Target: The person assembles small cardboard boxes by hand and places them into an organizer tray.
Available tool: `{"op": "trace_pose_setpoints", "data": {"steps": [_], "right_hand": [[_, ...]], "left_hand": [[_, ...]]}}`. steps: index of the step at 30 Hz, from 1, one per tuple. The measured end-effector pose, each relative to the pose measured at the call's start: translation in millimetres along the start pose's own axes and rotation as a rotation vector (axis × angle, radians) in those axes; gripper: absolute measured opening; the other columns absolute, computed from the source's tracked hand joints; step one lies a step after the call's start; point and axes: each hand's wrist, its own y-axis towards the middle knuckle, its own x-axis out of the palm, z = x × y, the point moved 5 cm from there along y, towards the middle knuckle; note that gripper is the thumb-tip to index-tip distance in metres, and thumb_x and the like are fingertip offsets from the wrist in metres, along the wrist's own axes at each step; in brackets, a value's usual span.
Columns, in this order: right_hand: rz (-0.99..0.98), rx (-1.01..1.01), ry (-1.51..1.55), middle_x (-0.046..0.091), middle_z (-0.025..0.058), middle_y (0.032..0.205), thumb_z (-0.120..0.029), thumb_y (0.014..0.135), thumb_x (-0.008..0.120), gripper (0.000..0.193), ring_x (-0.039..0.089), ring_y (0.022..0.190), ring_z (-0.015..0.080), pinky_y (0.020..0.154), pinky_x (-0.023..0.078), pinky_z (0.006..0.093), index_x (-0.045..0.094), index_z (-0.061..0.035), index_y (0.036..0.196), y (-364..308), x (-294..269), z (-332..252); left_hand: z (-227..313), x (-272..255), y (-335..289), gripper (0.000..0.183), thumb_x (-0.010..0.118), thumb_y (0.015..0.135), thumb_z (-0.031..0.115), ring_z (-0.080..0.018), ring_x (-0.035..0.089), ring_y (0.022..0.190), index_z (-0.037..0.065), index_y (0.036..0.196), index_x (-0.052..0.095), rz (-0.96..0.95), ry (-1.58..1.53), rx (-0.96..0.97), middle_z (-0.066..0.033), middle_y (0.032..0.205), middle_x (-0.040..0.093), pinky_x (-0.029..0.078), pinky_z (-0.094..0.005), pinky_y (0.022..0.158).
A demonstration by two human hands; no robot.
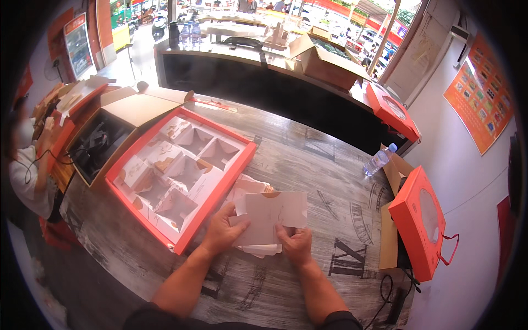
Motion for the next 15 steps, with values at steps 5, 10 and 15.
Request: {"op": "trace_pose_setpoints", "data": {"steps": [5,10,15], "right_hand": [[0.094,-0.171,-0.346,0.070,0.0116,0.093,-0.007,0.083,0.072,0.029,0.068,0.085,0.0259,0.075,0.053,0.0367,0.064,0.0021,0.108,1.1,-0.2,0.5],[0.040,-0.129,-0.273,0.062,0.0205,0.117,-0.006,0.080,0.073,0.059,0.063,0.110,0.0321,0.094,0.050,0.0407,0.047,0.0041,0.132,-5.2,12.0,6.5],[0.059,-0.053,-0.231,0.055,0.0161,0.127,0.000,0.074,0.075,0.079,0.055,0.119,0.0287,0.101,0.044,0.0379,0.036,0.0033,0.143,-5.7,16.8,0.5]], "left_hand": [[29.8,-8.7,-10.0,0.048,0.078,0.077,0.011,-0.0229,0.058,0.108,0.004,0.120,0.057,0.237,0.424,0.412,-0.0102,0.119,0.059,0.048,-0.0375,0.094],[48.7,14.5,-23.6,0.046,0.077,0.071,0.015,-0.0348,0.051,0.122,0.007,0.114,0.063,0.091,0.770,0.686,-0.0132,0.124,0.055,0.039,-0.0453,0.107],[15.2,19.4,-18.1,0.036,0.077,0.075,0.018,-0.0308,0.054,0.118,0.008,0.108,0.064,-0.082,0.884,0.507,-0.0109,0.121,0.057,0.039,-0.0461,0.105]]}}
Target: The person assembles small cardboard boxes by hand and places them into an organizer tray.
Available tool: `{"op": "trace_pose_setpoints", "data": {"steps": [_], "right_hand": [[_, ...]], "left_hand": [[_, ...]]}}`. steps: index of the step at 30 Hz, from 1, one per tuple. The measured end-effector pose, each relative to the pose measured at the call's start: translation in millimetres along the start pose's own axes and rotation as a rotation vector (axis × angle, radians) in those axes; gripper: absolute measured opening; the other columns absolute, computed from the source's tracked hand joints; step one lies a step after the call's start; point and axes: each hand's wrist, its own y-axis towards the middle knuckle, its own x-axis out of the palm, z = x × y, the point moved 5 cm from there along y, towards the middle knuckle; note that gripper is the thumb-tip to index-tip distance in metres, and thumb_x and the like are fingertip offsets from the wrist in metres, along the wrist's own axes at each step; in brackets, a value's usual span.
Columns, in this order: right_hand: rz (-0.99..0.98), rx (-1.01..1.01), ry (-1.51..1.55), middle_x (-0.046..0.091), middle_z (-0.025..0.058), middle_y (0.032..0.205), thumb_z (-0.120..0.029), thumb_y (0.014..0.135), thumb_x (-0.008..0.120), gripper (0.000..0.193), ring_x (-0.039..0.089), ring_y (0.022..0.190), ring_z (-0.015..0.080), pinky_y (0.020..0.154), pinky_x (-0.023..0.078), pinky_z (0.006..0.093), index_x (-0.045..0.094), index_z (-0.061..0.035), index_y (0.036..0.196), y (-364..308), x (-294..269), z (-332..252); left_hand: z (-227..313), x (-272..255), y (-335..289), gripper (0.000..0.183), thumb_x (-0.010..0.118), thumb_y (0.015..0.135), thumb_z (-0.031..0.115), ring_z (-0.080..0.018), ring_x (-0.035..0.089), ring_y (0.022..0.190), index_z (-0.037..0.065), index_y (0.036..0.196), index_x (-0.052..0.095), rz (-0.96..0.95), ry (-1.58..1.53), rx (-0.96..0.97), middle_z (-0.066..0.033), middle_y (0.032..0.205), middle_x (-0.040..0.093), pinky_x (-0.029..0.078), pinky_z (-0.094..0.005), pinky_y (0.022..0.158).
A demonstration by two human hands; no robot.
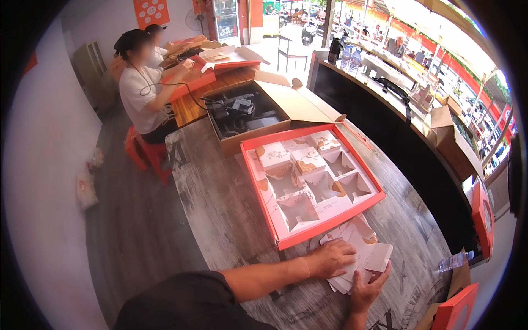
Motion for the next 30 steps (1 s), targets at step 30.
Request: {"op": "trace_pose_setpoints", "data": {"steps": [30], "right_hand": [[-0.097,-0.595,-0.314,0.066,0.0083,0.115,-0.034,0.085,0.070,0.029,0.056,0.120,0.0329,0.115,0.022,0.0560,0.064,-0.0099,0.100,-4.7,2.3,-51.6]], "left_hand": [[-92.1,-196.8,44.3,0.073,0.079,0.071,0.041,-0.0370,0.054,0.120,0.004,0.129,0.054,0.149,0.610,-0.342,-0.0204,0.127,0.057,0.039,-0.0456,0.105]]}}
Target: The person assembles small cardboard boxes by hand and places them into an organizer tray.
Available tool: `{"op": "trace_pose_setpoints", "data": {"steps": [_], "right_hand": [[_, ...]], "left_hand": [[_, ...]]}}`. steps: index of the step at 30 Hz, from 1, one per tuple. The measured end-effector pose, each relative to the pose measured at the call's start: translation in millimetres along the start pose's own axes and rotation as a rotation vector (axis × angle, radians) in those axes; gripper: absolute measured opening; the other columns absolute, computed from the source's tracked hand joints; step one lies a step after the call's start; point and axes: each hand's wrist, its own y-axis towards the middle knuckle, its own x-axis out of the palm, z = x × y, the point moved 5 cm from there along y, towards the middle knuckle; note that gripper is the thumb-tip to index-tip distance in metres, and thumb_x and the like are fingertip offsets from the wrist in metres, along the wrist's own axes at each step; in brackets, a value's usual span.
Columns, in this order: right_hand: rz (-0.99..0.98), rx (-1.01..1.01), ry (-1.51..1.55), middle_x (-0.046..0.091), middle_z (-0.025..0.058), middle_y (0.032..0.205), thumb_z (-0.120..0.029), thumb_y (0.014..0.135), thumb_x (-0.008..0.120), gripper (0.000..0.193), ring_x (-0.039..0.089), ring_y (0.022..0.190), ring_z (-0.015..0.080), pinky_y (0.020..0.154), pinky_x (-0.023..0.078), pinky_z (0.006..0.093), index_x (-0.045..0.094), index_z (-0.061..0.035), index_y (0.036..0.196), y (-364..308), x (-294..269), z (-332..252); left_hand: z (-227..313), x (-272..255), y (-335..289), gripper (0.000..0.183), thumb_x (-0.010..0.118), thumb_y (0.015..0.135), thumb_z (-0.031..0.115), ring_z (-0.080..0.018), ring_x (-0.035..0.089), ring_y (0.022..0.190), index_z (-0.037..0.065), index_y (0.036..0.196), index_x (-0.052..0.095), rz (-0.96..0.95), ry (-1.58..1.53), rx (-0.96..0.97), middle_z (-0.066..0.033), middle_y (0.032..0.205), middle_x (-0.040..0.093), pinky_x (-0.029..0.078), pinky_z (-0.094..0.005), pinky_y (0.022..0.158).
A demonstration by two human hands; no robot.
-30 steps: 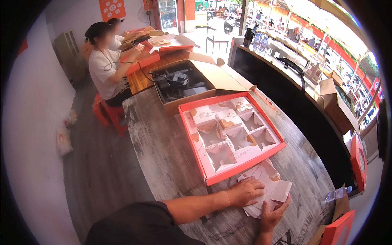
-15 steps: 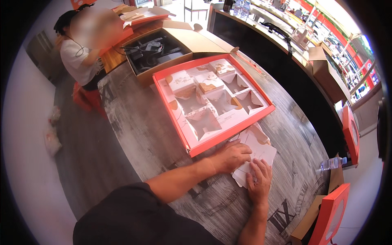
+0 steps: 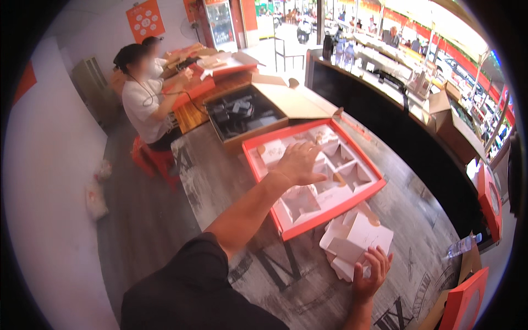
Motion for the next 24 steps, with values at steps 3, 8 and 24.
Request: {"op": "trace_pose_setpoints", "data": {"steps": [3,8,24], "right_hand": [[0.049,0.003,0.011,0.065,0.0095,0.115,-0.041,0.089,0.066,0.034,0.057,0.119,0.0329,0.115,0.024,0.0559,0.062,-0.0098,0.102,2.8,-3.9,3.7],[0.065,0.041,0.033,0.064,0.0104,0.116,-0.040,0.090,0.065,0.032,0.057,0.116,0.0314,0.114,0.025,0.0553,0.062,-0.0097,0.103,-3.1,-3.0,6.4],[0.051,0.086,0.043,0.065,0.0128,0.112,-0.038,0.094,0.060,0.032,0.058,0.112,0.0321,0.113,0.028,0.0555,0.061,-0.0066,0.098,-5.8,-3.5,6.1]], "left_hand": [[-30.8,15.3,7.9,0.086,0.077,0.068,0.053,-0.0375,0.048,0.127,0.003,0.133,0.051,-0.202,0.113,-0.172,-0.0207,0.133,0.054,0.031,-0.0473,0.111],[-60.0,33.1,7.1,0.095,0.077,0.065,0.057,-0.0364,0.046,0.130,-0.001,0.135,0.050,-0.231,0.143,-0.233,-0.0221,0.133,0.053,0.032,-0.0440,0.112],[-62.7,12.9,22.1,0.094,0.070,0.066,0.052,-0.0359,0.061,0.112,-0.011,0.129,0.044,-0.420,-0.009,-0.426,-0.0274,0.119,0.061,0.047,-0.0400,0.096]]}}
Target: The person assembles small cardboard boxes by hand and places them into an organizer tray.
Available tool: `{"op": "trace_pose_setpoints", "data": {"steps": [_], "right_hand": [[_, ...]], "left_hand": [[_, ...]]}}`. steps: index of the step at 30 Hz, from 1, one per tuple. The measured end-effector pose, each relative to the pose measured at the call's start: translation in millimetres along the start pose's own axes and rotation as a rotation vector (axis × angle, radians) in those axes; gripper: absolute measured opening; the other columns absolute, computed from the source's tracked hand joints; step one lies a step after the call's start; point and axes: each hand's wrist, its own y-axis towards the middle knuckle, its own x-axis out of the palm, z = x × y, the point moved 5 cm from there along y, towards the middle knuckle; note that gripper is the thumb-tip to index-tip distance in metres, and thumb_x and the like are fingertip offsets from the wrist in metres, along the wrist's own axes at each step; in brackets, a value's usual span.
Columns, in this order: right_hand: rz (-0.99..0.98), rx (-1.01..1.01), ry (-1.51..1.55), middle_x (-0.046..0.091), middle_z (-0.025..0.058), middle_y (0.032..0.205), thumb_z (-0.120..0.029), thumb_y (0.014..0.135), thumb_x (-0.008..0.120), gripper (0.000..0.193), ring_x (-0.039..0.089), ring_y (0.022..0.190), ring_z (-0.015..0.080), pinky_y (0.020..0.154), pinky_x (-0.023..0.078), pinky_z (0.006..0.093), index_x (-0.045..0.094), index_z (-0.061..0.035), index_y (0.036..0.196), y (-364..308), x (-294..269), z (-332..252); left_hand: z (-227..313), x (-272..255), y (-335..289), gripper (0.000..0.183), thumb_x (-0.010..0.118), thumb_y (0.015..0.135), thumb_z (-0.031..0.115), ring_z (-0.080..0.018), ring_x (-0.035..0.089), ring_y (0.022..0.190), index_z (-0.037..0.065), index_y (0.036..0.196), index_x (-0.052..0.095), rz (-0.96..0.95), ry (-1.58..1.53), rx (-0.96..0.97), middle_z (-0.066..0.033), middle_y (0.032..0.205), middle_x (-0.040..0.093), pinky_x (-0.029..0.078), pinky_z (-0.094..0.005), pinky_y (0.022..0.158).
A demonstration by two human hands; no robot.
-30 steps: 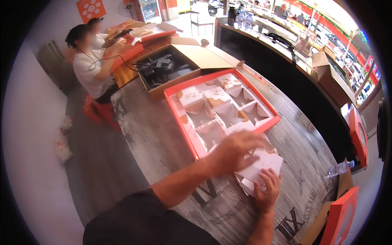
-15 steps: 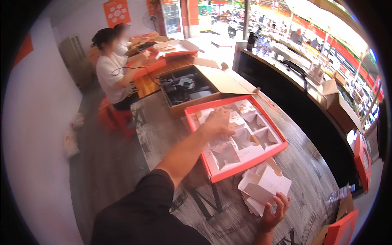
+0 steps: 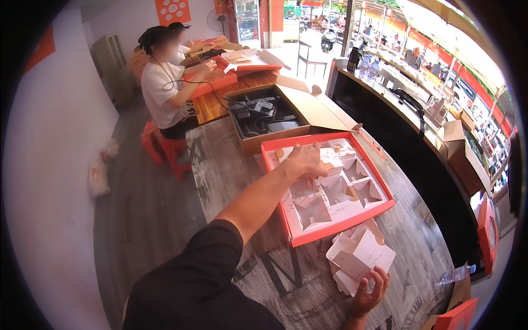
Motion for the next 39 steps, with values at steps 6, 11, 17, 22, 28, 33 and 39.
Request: {"op": "trace_pose_setpoints", "data": {"steps": [6,11,17,22,28,33,39], "right_hand": [[0.001,0.003,0.019,0.065,0.0121,0.112,-0.037,0.094,0.061,0.031,0.058,0.112,0.0319,0.113,0.028,0.0542,0.062,-0.0069,0.100,1.8,1.9,-3.9],[0.041,-0.013,-0.028,0.066,0.0120,0.111,-0.032,0.095,0.060,0.026,0.059,0.110,0.0315,0.113,0.028,0.0545,0.061,-0.0063,0.102,0.1,-3.5,-1.9],[0.108,-0.097,-0.019,0.065,0.0145,0.110,-0.024,0.095,0.056,0.025,0.059,0.108,0.0321,0.111,0.032,0.0531,0.060,-0.0023,0.107,-4.4,-5.8,5.6],[0.152,0.034,0.163,0.053,0.0201,0.123,-0.028,0.094,0.057,0.046,0.054,0.114,0.0345,0.100,0.040,0.0469,0.047,0.0033,0.126,-17.0,-0.8,20.4],[0.147,0.092,0.358,0.047,0.0174,0.131,-0.008,0.092,0.056,0.053,0.054,0.114,0.0256,0.099,0.043,0.0382,0.031,0.0012,0.138,-27.7,11.2,32.5],[0.106,0.220,0.552,0.044,0.0167,0.138,0.000,0.090,0.051,0.061,0.057,0.113,0.0239,0.096,0.045,0.0347,0.024,0.0013,0.146,-17.7,15.1,18.9],[0.063,0.263,0.667,0.041,0.0207,0.144,-0.007,0.091,0.056,0.070,0.057,0.112,0.0249,0.094,0.048,0.0361,0.021,0.0023,0.151,-16.3,17.9,23.1]], "left_hand": [[-32.1,-6.1,7.9,0.094,0.079,0.069,0.051,-0.0377,0.062,0.109,-0.008,0.129,0.038,0.281,-0.390,0.067,-0.0282,0.116,0.060,0.049,-0.0386,0.093],[38.7,-29.3,-43.6,0.098,0.087,0.068,0.046,-0.0316,0.058,0.116,-0.001,0.135,0.034,0.491,-0.708,0.451,-0.0228,0.123,0.055,0.047,-0.0379,0.096],[161.6,59.6,-142.8,0.103,0.093,0.064,0.034,-0.0306,0.053,0.120,0.002,0.140,0.031,0.136,-1.166,0.644,-0.0181,0.133,0.046,0.050,-0.0431,0.096],[173.1,109.4,-166.1,0.105,0.094,0.060,0.029,-0.0344,0.053,0.122,0.004,0.140,0.030,0.179,-0.995,0.717,-0.0196,0.132,0.049,0.048,-0.0443,0.099],[157.0,119.6,-162.3,0.098,0.092,0.059,0.032,-0.0371,0.054,0.119,0.005,0.137,0.039,0.290,-0.961,0.835,-0.0191,0.130,0.053,0.042,-0.0429,0.103],[148.8,140.9,-156.6,0.073,0.080,0.078,0.037,-0.0342,0.057,0.119,0.005,0.131,0.043,0.167,-1.004,0.736,-0.0169,0.127,0.057,0.047,-0.0442,0.095],[147.1,147.3,-145.5,0.032,0.061,0.097,0.028,-0.0269,0.060,0.116,0.006,0.118,0.049,0.007,-1.446,0.689,-0.0171,0.130,0.057,0.052,-0.0379,0.091]]}}
